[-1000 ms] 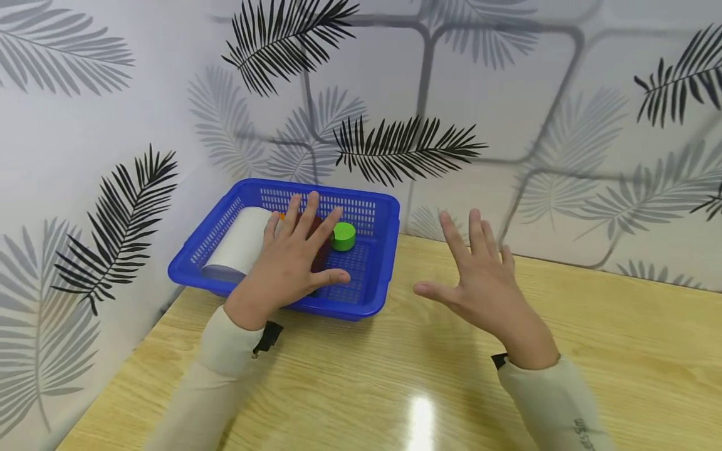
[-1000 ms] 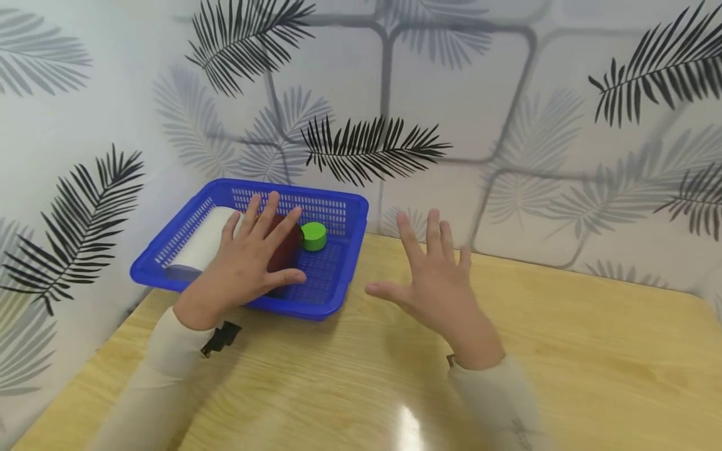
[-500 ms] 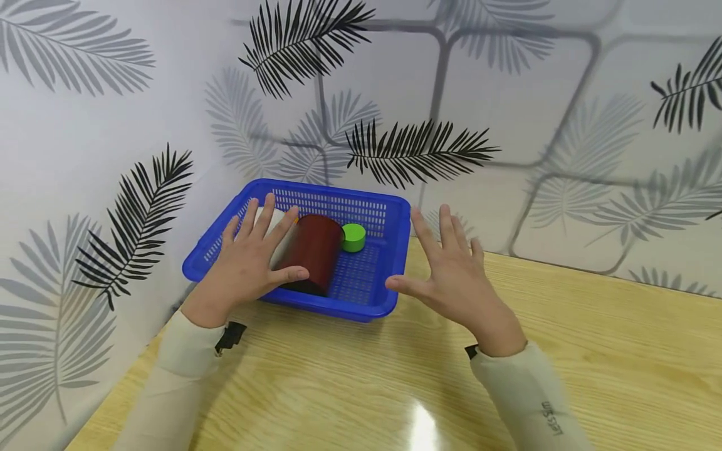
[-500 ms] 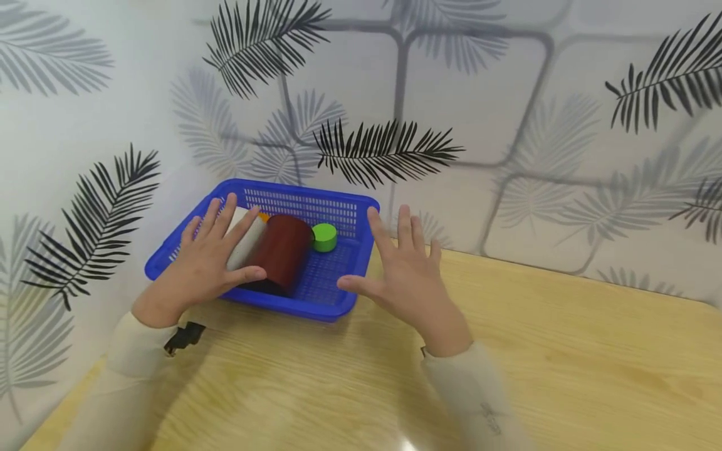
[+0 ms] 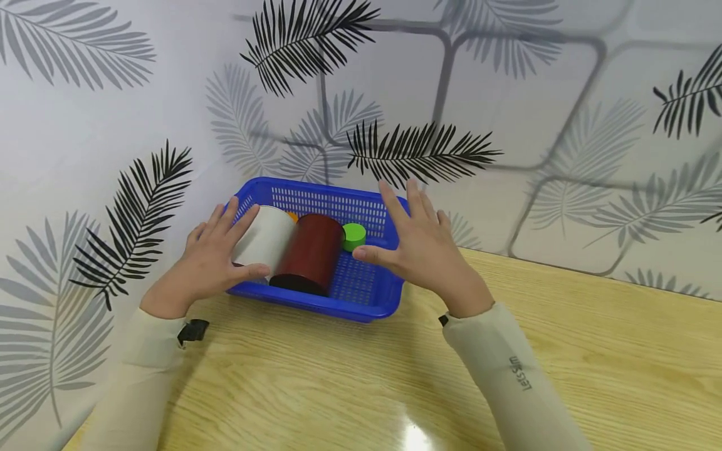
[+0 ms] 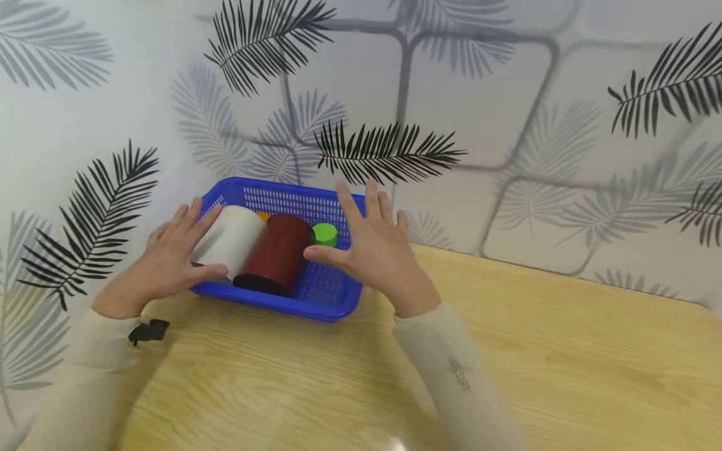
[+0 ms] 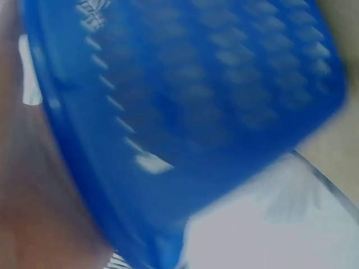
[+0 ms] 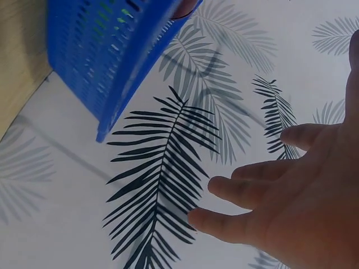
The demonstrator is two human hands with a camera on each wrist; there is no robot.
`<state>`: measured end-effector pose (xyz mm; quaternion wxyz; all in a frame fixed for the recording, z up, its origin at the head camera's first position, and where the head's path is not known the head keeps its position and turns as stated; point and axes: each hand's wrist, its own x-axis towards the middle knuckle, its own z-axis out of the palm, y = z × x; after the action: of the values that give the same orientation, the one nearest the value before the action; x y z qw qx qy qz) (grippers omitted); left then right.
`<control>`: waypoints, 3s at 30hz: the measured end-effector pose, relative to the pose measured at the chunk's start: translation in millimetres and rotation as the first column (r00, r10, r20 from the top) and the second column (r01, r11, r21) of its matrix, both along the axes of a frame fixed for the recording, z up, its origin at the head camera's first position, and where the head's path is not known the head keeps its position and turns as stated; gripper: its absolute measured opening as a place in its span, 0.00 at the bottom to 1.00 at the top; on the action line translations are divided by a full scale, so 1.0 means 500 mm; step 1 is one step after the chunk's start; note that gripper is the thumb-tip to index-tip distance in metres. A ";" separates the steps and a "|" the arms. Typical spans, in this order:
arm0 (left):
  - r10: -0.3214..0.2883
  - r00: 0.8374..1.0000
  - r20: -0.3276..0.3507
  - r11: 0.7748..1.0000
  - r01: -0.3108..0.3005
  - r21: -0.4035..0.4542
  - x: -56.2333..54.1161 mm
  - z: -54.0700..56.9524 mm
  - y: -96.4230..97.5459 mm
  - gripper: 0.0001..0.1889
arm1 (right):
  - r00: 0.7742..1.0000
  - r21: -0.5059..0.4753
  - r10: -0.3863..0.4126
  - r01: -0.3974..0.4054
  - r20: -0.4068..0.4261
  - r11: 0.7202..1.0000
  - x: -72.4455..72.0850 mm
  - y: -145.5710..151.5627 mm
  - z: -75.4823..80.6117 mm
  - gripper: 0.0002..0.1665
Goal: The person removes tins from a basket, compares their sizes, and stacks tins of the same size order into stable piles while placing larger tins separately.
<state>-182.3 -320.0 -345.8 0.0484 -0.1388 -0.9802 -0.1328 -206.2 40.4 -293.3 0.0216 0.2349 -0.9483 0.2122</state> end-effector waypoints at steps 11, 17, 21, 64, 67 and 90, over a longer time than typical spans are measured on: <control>0.012 0.992 0.125 0.983 -0.035 0.181 -0.004 -0.021 -0.089 0.53 | 0.995 -0.172 0.074 -0.062 0.064 0.983 -0.060 -0.101 0.036 0.60; -0.016 0.975 0.221 0.949 -0.055 0.311 -0.009 -0.031 -0.117 0.56 | 0.990 -0.268 0.079 -0.044 0.121 0.962 -0.090 -0.160 0.015 0.56; -0.016 0.967 0.255 0.942 -0.071 0.328 -0.010 -0.034 -0.126 0.59 | 0.990 -0.270 0.047 -0.011 0.129 0.963 -0.108 -0.182 -0.001 0.55; -0.062 0.946 0.317 0.944 -0.048 0.328 -0.016 -0.043 -0.101 0.63 | 0.840 -0.599 0.228 0.137 0.492 0.789 -0.125 -0.155 -0.072 0.43; -0.057 0.946 0.319 0.947 -0.050 0.318 -0.015 -0.043 -0.104 0.63 | 0.857 -0.690 0.263 0.139 0.444 0.711 -0.120 -0.142 -0.048 0.43; -0.022 0.942 0.336 0.945 -0.090 0.314 0.001 -0.039 -0.129 0.63 | 0.986 -0.850 0.163 -0.109 -0.028 0.515 0.013 0.010 -0.027 0.53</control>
<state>-181.9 -384.6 -365.1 -0.0942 -0.0870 -0.9410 -0.3131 -199.9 45.5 -306.7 0.0903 0.2621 -0.7038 0.6541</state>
